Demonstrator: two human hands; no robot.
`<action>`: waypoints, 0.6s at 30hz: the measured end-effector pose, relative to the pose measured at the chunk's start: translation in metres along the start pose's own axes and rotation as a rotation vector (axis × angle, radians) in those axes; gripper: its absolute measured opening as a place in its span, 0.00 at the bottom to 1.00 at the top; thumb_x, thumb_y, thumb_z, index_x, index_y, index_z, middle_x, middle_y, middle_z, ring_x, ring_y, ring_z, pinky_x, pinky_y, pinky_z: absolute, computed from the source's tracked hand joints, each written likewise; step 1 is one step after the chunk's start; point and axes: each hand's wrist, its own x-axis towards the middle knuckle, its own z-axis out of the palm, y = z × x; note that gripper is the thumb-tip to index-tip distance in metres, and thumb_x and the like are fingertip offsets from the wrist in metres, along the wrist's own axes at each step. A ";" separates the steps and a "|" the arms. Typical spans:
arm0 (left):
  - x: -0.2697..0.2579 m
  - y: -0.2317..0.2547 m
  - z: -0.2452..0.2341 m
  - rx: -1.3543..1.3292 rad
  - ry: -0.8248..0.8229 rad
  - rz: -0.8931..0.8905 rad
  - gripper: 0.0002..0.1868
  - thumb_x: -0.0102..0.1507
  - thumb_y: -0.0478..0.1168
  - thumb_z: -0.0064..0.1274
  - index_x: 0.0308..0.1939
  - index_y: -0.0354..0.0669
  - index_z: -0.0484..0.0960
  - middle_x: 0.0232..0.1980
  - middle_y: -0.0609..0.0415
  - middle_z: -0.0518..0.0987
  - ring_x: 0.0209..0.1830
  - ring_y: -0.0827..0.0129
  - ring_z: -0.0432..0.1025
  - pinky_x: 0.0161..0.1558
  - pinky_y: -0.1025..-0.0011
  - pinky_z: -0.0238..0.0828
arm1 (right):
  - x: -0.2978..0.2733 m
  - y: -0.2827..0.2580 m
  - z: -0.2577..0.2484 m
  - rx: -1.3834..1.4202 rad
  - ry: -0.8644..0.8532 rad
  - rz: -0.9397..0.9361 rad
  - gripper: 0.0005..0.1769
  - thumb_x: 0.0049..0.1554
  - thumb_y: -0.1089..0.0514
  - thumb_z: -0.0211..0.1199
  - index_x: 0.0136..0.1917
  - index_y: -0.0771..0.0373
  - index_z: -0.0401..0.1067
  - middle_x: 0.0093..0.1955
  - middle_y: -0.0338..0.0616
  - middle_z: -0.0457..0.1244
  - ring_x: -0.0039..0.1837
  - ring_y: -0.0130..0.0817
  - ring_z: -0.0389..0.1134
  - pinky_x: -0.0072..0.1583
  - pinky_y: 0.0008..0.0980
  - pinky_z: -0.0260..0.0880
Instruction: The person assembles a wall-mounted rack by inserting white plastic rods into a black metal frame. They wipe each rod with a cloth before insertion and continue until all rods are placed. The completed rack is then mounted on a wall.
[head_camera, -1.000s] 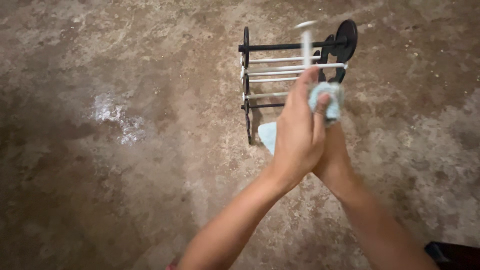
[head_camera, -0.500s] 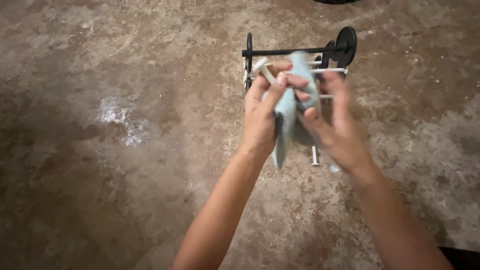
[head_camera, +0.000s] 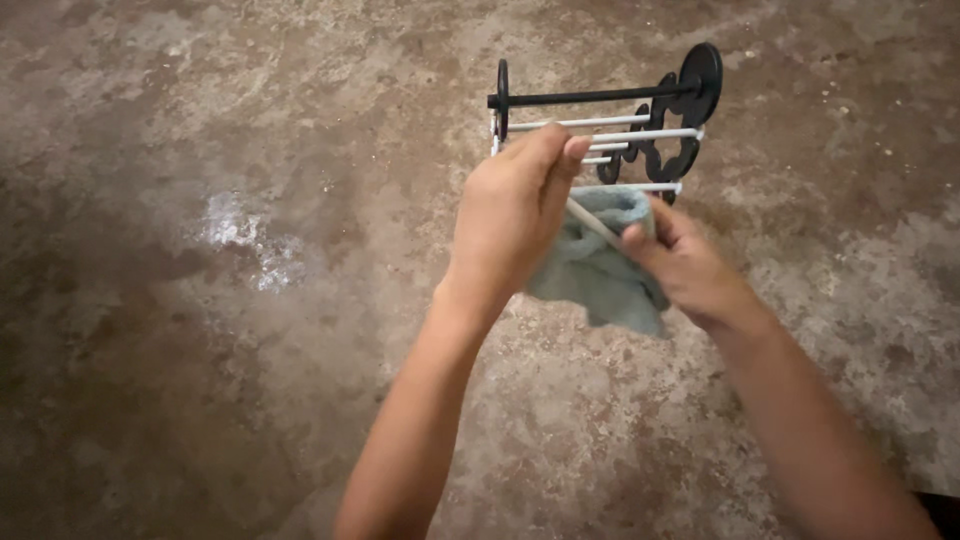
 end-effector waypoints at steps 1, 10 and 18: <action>0.000 -0.002 0.001 0.185 0.021 0.031 0.19 0.74 0.47 0.49 0.36 0.37 0.79 0.30 0.49 0.79 0.28 0.59 0.73 0.31 0.63 0.68 | 0.001 -0.005 0.002 0.105 0.031 0.042 0.21 0.64 0.52 0.58 0.67 0.63 0.70 0.60 0.43 0.68 0.60 0.32 0.68 0.61 0.35 0.70; -0.014 -0.016 0.015 0.308 -0.237 -0.538 0.15 0.76 0.46 0.37 0.50 0.39 0.75 0.23 0.49 0.78 0.18 0.60 0.72 0.21 0.62 0.68 | -0.016 -0.075 0.007 0.218 0.291 -0.255 0.20 0.59 0.55 0.60 0.64 0.60 0.69 0.63 0.46 0.67 0.66 0.42 0.69 0.69 0.42 0.72; -0.042 -0.050 0.040 -0.491 0.066 -0.500 0.12 0.76 0.43 0.38 0.52 0.39 0.73 0.49 0.48 0.77 0.49 0.63 0.73 0.51 0.61 0.74 | 0.002 -0.032 0.051 -1.110 0.007 -0.387 0.24 0.54 0.64 0.64 0.61 0.62 0.59 0.66 0.52 0.61 0.59 0.49 0.68 0.57 0.44 0.69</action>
